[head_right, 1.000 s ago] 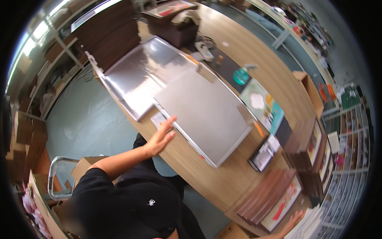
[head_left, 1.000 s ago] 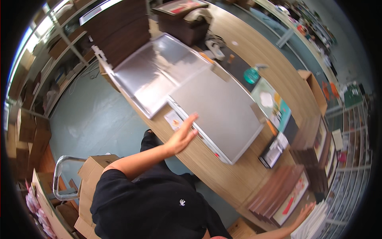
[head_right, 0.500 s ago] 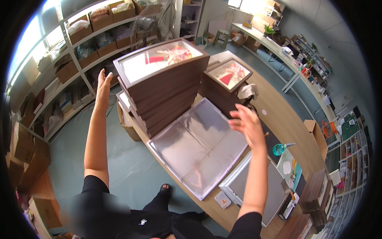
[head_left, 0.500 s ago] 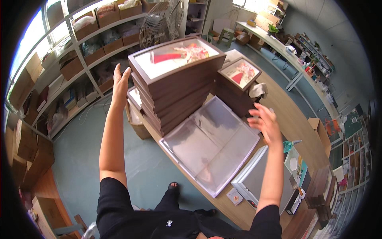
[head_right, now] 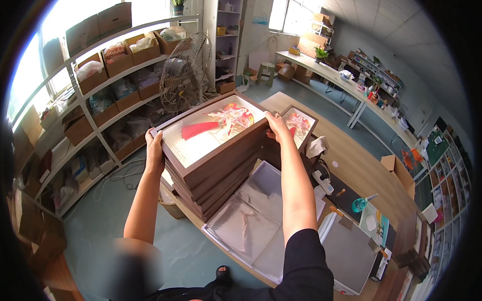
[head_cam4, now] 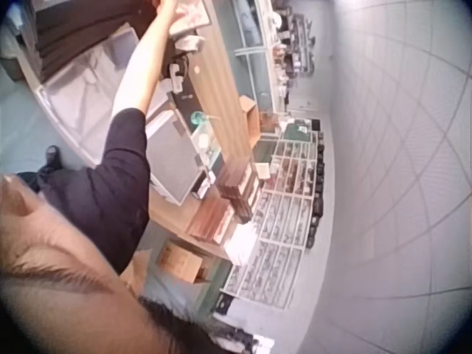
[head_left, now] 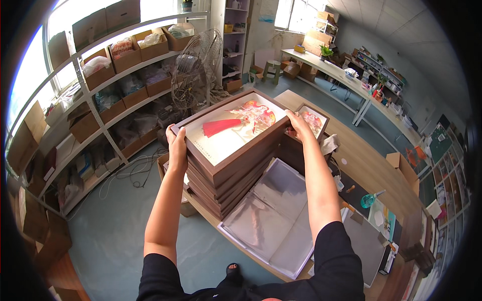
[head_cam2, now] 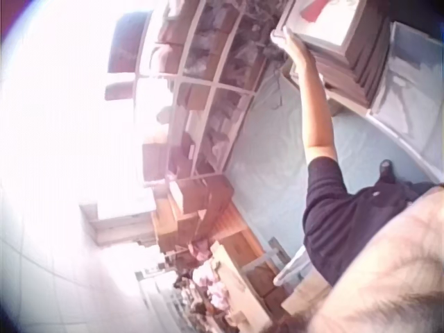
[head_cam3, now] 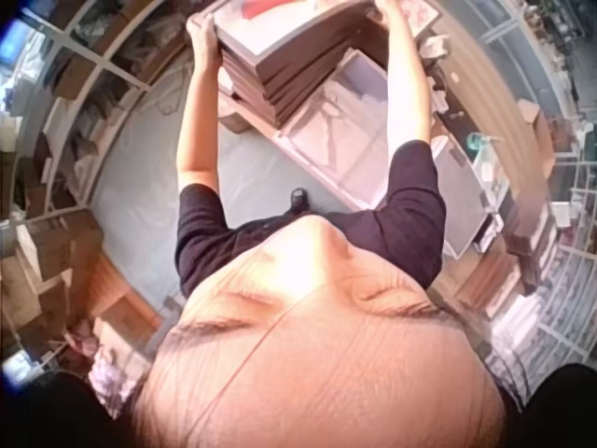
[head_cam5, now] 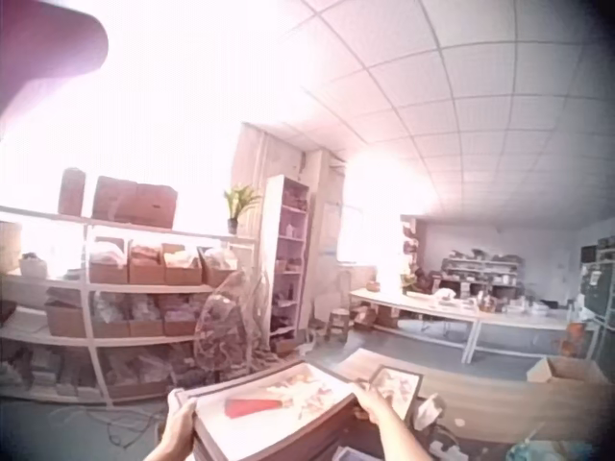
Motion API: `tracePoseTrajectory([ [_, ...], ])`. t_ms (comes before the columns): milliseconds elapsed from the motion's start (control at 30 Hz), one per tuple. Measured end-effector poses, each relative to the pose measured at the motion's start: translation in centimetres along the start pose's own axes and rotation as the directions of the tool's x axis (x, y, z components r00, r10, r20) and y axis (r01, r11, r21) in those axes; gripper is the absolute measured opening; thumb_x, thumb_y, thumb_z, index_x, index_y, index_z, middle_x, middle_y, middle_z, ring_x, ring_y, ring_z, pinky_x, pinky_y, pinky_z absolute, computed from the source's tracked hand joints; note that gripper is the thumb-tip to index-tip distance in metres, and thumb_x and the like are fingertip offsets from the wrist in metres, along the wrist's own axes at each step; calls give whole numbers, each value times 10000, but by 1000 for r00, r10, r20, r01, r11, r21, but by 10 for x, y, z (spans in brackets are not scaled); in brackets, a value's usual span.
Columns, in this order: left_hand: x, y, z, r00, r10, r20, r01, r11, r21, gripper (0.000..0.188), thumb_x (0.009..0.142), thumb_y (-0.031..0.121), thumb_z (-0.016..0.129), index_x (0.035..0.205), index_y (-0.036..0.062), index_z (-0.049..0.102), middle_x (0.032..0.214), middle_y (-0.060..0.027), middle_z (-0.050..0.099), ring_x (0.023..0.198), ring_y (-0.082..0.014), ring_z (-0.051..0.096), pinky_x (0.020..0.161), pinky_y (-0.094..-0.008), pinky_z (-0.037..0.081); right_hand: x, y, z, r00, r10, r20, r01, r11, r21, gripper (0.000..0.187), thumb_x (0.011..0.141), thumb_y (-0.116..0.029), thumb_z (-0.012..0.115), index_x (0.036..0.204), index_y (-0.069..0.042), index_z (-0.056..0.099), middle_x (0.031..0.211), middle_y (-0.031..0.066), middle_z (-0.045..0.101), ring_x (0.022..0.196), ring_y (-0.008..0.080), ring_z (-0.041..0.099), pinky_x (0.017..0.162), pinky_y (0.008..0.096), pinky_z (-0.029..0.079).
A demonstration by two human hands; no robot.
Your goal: Packing framed pieces of artwork into protective plastic sleeves.
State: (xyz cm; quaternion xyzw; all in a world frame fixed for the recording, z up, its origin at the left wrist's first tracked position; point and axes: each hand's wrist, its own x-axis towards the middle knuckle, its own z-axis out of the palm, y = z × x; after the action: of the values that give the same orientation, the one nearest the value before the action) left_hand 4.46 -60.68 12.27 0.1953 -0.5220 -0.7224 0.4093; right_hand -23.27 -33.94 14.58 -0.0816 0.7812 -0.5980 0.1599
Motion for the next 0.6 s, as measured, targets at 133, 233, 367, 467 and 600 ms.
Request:
tracePoseTrajectory([
  [133,-19,27,6,986,162,30,-159,984,-85,396,905,167,465,1271,107,324,1113,-83,457,988,-158,447,889,-286,366,-24,-9,0,983,-185,20,181,975,129,433,814,-501,563,1041,-140,494,750,-17,474,564,90,474,458,245,455],
  [233,-61,68,12,946,321,-48,-324,943,-76,334,935,160,436,1256,114,358,1107,-61,446,999,-131,436,885,-264,361,-60,-34,-5,931,-364,-22,362,915,177,376,842,-472,544,991,-128,518,696,-45,475,534,62,460,451,213,414],
  [367,-124,111,38,785,616,-60,-614,764,-196,306,928,138,435,1225,96,378,1297,-79,389,1159,-190,428,986,-320,338,-118,-58,-40,780,-581,-233,613,634,471,487,862,-519,498,1119,-106,519,983,0,563,887,90,524,801,253,417],
  [467,-161,117,49,564,820,-98,-808,523,-272,297,914,163,413,1197,75,393,1270,-104,414,1160,-321,454,977,-448,383,-192,-76,-38,711,-565,-419,639,268,721,503,902,-478,438,1198,-75,489,1179,45,532,1090,179,490,950,324,364],
  [600,-197,93,82,450,884,-127,-868,399,-297,310,893,314,429,1165,174,373,1249,-76,384,1171,-427,416,955,-569,386,-269,-55,-38,671,-473,-571,704,163,692,544,918,-474,368,1313,-101,379,1313,64,426,1209,224,397,1019,375,297],
])
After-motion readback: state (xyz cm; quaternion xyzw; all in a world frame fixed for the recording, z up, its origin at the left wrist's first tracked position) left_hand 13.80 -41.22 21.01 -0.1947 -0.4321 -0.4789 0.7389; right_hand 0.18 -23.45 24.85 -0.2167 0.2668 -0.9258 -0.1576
